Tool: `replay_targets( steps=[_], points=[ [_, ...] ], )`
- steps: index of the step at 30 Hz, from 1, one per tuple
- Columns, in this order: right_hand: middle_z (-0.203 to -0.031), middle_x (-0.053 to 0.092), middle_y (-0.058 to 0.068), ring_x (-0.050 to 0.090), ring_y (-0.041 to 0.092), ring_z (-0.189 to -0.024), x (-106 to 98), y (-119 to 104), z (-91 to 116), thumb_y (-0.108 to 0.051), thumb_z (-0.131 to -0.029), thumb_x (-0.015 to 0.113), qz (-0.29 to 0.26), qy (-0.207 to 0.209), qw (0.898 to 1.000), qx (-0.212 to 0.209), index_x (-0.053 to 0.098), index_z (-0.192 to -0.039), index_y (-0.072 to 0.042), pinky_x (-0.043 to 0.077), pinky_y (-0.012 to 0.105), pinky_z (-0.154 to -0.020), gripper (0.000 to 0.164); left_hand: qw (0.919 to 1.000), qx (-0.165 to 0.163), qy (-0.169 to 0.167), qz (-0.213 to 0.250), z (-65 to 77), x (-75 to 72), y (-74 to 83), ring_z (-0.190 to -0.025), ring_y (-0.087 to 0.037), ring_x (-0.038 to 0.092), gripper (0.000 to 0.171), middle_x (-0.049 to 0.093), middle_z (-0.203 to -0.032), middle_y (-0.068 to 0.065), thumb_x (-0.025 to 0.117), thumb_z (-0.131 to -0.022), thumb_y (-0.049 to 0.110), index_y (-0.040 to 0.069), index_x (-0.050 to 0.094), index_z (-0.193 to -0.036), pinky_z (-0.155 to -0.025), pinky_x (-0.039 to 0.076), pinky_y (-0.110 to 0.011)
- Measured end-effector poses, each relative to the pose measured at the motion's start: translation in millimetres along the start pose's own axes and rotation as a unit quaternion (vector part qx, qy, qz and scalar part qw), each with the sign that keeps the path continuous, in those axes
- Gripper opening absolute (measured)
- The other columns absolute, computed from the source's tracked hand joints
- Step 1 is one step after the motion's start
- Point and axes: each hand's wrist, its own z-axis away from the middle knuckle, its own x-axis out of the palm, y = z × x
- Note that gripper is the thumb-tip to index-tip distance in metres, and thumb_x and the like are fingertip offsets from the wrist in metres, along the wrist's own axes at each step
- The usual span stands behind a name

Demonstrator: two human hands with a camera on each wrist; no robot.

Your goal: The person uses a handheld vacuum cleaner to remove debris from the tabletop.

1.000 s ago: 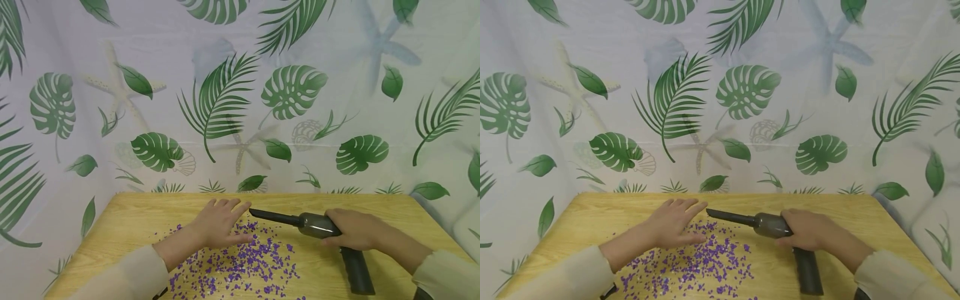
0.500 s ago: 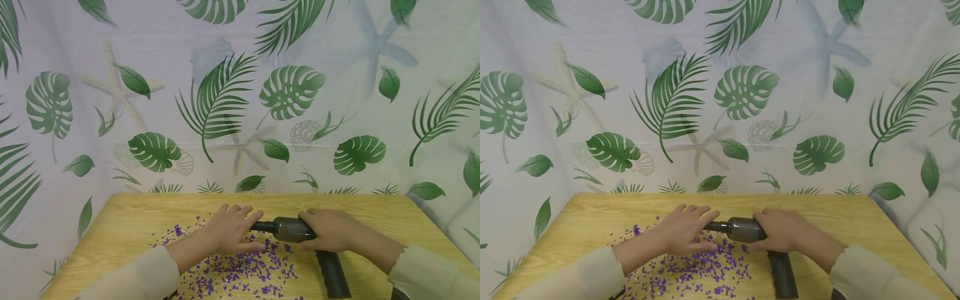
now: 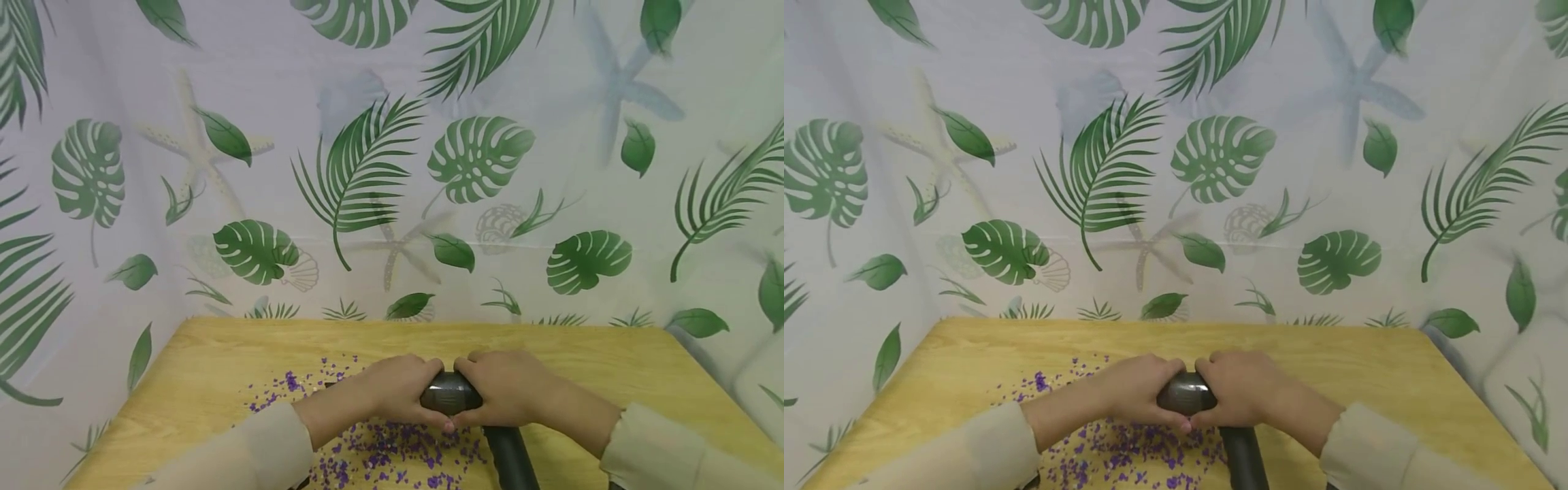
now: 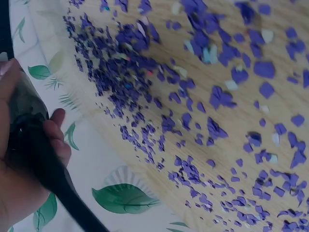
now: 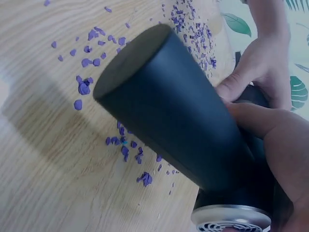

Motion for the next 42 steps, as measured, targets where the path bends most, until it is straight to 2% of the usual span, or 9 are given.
replay_targets(
  steps=[8,13,18,21,25,28,30,35,42],
  points=[
    [-0.089,0.057,-0.007,0.052,0.009,-0.068,3.6,-0.3,5.5,-0.075,-0.075,0.068,-0.011,0.048,0.999,-0.015,0.062,-0.107,-0.02,0.043,0.031,-0.055,0.064,0.9978,-0.006,0.002,0.065,0.4,2.0,1.1,-0.066,0.001,0.056,0.043,0.06,-0.085,0.007,0.079,-0.084,0.037,0.01,0.057,-0.109,-0.059,0.047,-0.013],
    [-0.11,0.065,0.007,0.064,0.023,-0.089,4.1,1.9,8.1,-0.084,-0.073,0.061,0.008,0.096,0.995,0.02,0.061,-0.124,-0.015,0.052,0.039,-0.061,0.086,0.9967,-0.039,0.028,0.065,3.4,-0.2,0.7,-0.067,0.0,0.056,0.046,0.06,-0.086,0.006,0.08,-0.083,0.039,0.01,0.057,-0.111,-0.059,0.048,-0.015],
    [-0.12,0.065,0.014,0.067,0.025,-0.096,4.0,10.1,14.9,-0.081,-0.078,0.059,-0.125,0.109,0.982,0.087,0.04,-0.147,-0.007,0.055,0.042,-0.068,0.103,0.9948,-0.064,0.043,0.066,9.3,-3.1,-3.8,-0.066,-0.002,0.056,0.048,0.059,-0.084,0.007,0.081,-0.082,0.042,0.01,0.057,-0.11,-0.059,0.048,-0.017],
    [-0.116,0.067,0.015,0.069,0.022,-0.09,7.6,18.5,19.3,-0.067,-0.09,0.058,-0.284,0.093,0.946,0.127,0.027,-0.152,0.0,0.057,0.041,-0.074,0.096,0.9932,-0.074,0.049,0.076,12.9,-4.9,-8.0,-0.066,-0.004,0.057,0.048,0.059,-0.083,0.007,0.082,-0.081,0.041,0.01,0.057,-0.109,-0.059,0.048,-0.019],
    [-0.115,0.064,0.02,0.068,0.025,-0.091,18.3,22.4,23.9,-0.052,-0.1,0.051,-0.518,0.044,0.837,0.171,0.027,-0.148,0.012,0.058,0.044,-0.083,0.083,0.9903,-0.089,0.06,0.088,16.0,-6.8,-13.4,-0.066,-0.005,0.057,0.05,0.059,-0.083,0.006,0.082,-0.08,0.043,0.01,0.057,-0.11,-0.058,0.049,-0.02],
    [-0.112,0.065,0.019,0.067,0.024,-0.094,25.9,15.9,24.5,-0.048,-0.099,0.054,-0.583,0.009,0.79,0.188,0.041,-0.138,0.017,0.057,0.045,-0.086,0.078,0.9879,-0.099,0.075,0.093,15.8,-7.7,-16.1,-0.065,-0.005,0.057,0.052,0.059,-0.084,0.005,0.082,-0.081,0.044,0.01,0.057,-0.111,-0.058,0.049,-0.02],
    [-0.104,0.069,0.015,0.068,0.022,-0.087,28.0,8.0,23.0,-0.049,-0.095,0.062,-0.557,0.009,0.808,0.192,0.054,-0.126,0.014,0.058,0.043,-0.08,0.071,0.9865,-0.104,0.083,0.096,14.9,-8.9,-16.7,-0.065,-0.005,0.057,0.052,0.06,-0.084,0.004,0.081,-0.081,0.043,0.009,0.057,-0.111,-0.058,0.049,-0.02],
    [-0.064,0.063,0.006,0.061,0.017,-0.052,28.9,-8.0,12.2,-0.045,-0.086,0.075,-0.399,0.098,0.894,0.18,0.064,-0.082,-0.004,0.051,0.032,-0.05,0.043,0.9828,-0.122,0.099,0.097,12.5,-9.8,-14.2,-0.062,-0.006,0.057,0.053,0.059,-0.083,0.003,0.08,-0.082,0.042,0.007,0.057,-0.113,-0.055,0.048,-0.021],
    [-0.048,0.052,-0.001,0.05,0.013,-0.039,33.6,-7.6,0.6,-0.041,-0.088,0.072,-0.283,0.15,0.929,0.183,0.053,-0.059,-0.012,0.04,0.027,-0.042,0.045,0.9805,-0.145,0.108,0.077,9.3,-8.5,-9.3,-0.061,-0.007,0.056,0.057,0.059,-0.084,0.0,0.08,-0.082,0.043,0.004,0.056,-0.116,-0.054,0.047,-0.021]
  ],
)
